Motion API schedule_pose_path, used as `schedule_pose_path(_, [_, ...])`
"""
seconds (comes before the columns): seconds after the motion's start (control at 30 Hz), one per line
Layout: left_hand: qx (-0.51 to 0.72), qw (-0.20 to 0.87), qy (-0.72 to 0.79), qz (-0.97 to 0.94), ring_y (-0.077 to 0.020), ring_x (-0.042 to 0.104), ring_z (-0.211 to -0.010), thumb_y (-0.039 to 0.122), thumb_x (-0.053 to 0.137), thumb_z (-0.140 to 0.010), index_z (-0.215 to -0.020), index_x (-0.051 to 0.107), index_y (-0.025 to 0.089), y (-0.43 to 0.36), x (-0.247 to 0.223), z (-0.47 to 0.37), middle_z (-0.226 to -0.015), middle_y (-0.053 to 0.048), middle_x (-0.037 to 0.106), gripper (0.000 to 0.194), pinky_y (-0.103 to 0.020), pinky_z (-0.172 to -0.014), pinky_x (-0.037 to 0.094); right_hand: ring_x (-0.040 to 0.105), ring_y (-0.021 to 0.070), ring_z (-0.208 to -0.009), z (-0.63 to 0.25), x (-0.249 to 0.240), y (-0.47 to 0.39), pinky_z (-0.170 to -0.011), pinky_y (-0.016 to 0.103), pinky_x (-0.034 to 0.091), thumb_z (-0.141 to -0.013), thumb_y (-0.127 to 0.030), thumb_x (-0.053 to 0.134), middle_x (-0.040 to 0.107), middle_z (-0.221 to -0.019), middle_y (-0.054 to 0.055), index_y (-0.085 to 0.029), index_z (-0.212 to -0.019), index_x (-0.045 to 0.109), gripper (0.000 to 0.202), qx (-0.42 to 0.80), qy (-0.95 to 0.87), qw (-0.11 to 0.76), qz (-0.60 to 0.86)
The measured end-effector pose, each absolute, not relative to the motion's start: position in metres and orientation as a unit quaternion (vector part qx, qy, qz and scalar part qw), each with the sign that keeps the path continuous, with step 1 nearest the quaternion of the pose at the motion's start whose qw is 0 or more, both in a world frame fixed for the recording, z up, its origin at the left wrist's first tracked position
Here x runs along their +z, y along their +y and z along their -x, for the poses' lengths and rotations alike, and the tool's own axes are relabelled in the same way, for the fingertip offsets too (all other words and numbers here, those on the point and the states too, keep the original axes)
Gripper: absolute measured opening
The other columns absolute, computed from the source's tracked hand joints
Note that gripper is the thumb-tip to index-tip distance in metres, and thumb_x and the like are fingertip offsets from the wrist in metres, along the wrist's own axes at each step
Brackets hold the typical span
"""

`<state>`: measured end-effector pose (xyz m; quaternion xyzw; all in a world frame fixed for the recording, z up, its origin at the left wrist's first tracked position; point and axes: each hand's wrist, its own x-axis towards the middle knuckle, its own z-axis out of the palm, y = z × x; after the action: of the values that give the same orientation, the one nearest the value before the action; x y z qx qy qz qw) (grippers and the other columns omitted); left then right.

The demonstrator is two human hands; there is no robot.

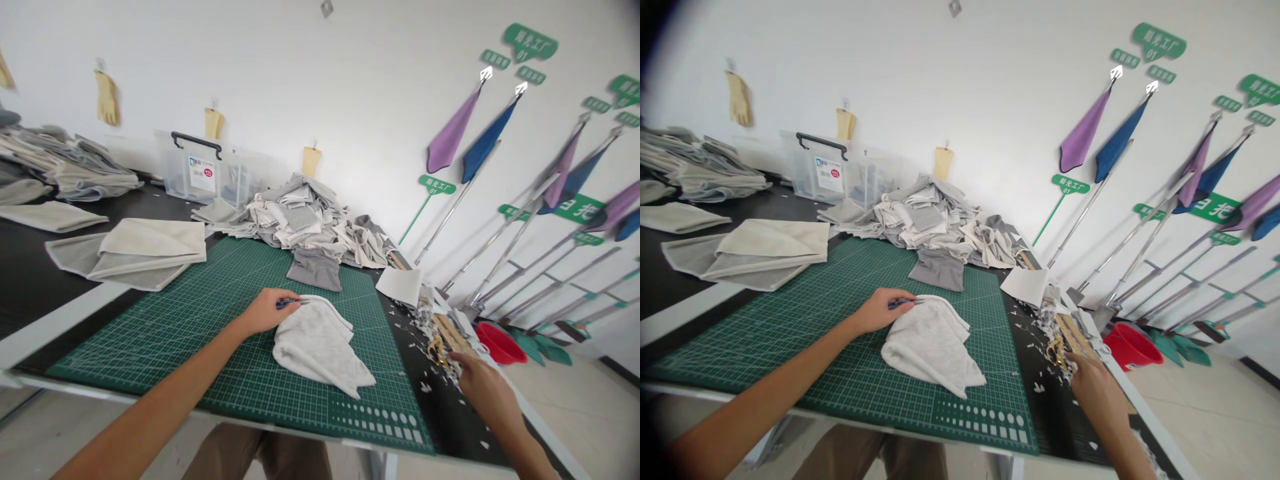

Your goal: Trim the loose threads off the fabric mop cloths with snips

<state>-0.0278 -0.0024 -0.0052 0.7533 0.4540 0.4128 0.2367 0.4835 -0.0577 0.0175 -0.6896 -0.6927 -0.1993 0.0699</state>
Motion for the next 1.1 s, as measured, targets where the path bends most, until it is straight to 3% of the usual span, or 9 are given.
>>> schedule_pose_path(0.13, [0.412, 0.241, 0.453, -0.753, -0.0187, 0.066, -0.090, 0.039, 0.056, -0.085, -0.103, 0.072, 0.021, -0.003, -0.006, 0.028, -0.100, -0.002, 0.073, 0.029, -0.027, -0.081, 0.051, 0.070, 0.0306, -0.070, -0.474, 0.016, -0.064, -0.061, 0.039, 0.052, -0.087, -0.041, 0.041, 0.074, -0.076, 0.009, -0.023, -0.104, 0.071, 0.040, -0.205, -0.644, 0.078, 0.732])
schedule_pose_path(0.23, [0.413, 0.244, 0.449, -0.754, -0.0187, 0.066, -0.093, 0.038, 0.057, -0.085, -0.103, 0.071, 0.022, -0.003, -0.005, 0.026, -0.102, -0.001, 0.072, 0.029, -0.026, -0.083, 0.051, 0.069, 0.0298, -0.091, -0.463, 0.015, -0.063, -0.075, 0.040, 0.054, -0.087, -0.033, 0.038, 0.072, -0.100, 0.012, -0.020, -0.119, 0.064, 0.042, -0.184, -0.681, 0.157, 0.691])
schedule_pose_path(0.33, [0.413, 0.243, 0.448, -0.755, -0.0187, 0.066, -0.094, 0.038, 0.056, -0.085, -0.102, 0.072, 0.022, -0.004, -0.005, 0.026, -0.103, -0.001, 0.072, 0.028, -0.027, -0.083, 0.051, 0.057, 0.0281, -0.116, -0.444, 0.014, -0.061, -0.099, 0.043, 0.045, -0.086, -0.031, 0.045, 0.061, -0.126, 0.010, -0.019, -0.119, 0.063, 0.039, -0.141, -0.741, 0.246, 0.609])
schedule_pose_path(0.4, [0.410, 0.239, 0.446, -0.759, -0.0189, 0.066, -0.093, 0.038, 0.057, -0.084, -0.102, 0.072, 0.022, -0.004, -0.005, 0.026, -0.102, -0.001, 0.073, 0.028, -0.027, -0.083, 0.051, 0.058, 0.0267, -0.114, -0.420, 0.016, -0.065, -0.101, 0.044, 0.043, -0.085, -0.034, 0.052, 0.063, -0.122, 0.009, -0.021, -0.108, 0.067, 0.031, -0.090, -0.758, 0.284, 0.580])
schedule_pose_path(0.5, [0.407, 0.233, 0.443, -0.764, -0.0190, 0.066, -0.092, 0.038, 0.057, -0.084, -0.101, 0.072, 0.021, -0.004, -0.005, 0.025, -0.102, -0.002, 0.073, 0.028, -0.027, -0.082, 0.051, 0.062, 0.0222, -0.100, -0.370, 0.023, -0.076, -0.092, 0.038, 0.048, -0.085, -0.035, 0.058, 0.067, -0.106, 0.007, -0.022, -0.097, 0.070, 0.021, 0.027, -0.783, 0.308, 0.540])
schedule_pose_path(0.7, [0.404, 0.226, 0.444, -0.767, -0.0186, 0.066, -0.090, 0.037, 0.056, -0.084, -0.101, 0.072, 0.022, -0.003, -0.006, 0.026, -0.100, -0.001, 0.073, 0.028, -0.026, -0.078, 0.051, 0.060, 0.0158, -0.079, -0.289, 0.021, -0.088, -0.072, 0.027, 0.048, -0.085, -0.029, 0.061, 0.064, -0.088, 0.004, -0.021, -0.091, 0.071, 0.015, 0.209, -0.817, 0.266, 0.467])
schedule_pose_path(0.9, [0.413, 0.230, 0.443, -0.762, -0.0184, 0.066, -0.090, 0.038, 0.057, -0.084, -0.101, 0.072, 0.022, -0.002, -0.007, 0.026, -0.101, -0.002, 0.073, 0.028, -0.027, -0.081, 0.051, 0.060, 0.0149, -0.078, -0.281, 0.005, -0.080, -0.067, 0.025, 0.044, -0.083, -0.028, 0.063, 0.063, -0.090, 0.004, -0.021, -0.088, 0.073, 0.013, 0.243, -0.800, 0.251, 0.488])
schedule_pose_path(1.1, [0.416, 0.229, 0.442, -0.761, -0.0186, 0.066, -0.091, 0.038, 0.057, -0.084, -0.101, 0.072, 0.021, -0.002, -0.006, 0.026, -0.101, -0.002, 0.073, 0.028, -0.026, -0.081, 0.051, 0.056, 0.0147, -0.071, -0.276, 0.004, -0.077, -0.067, 0.027, 0.043, -0.084, -0.021, 0.059, 0.062, -0.078, 0.002, -0.020, -0.075, 0.069, 0.013, 0.206, -0.816, 0.226, 0.490])
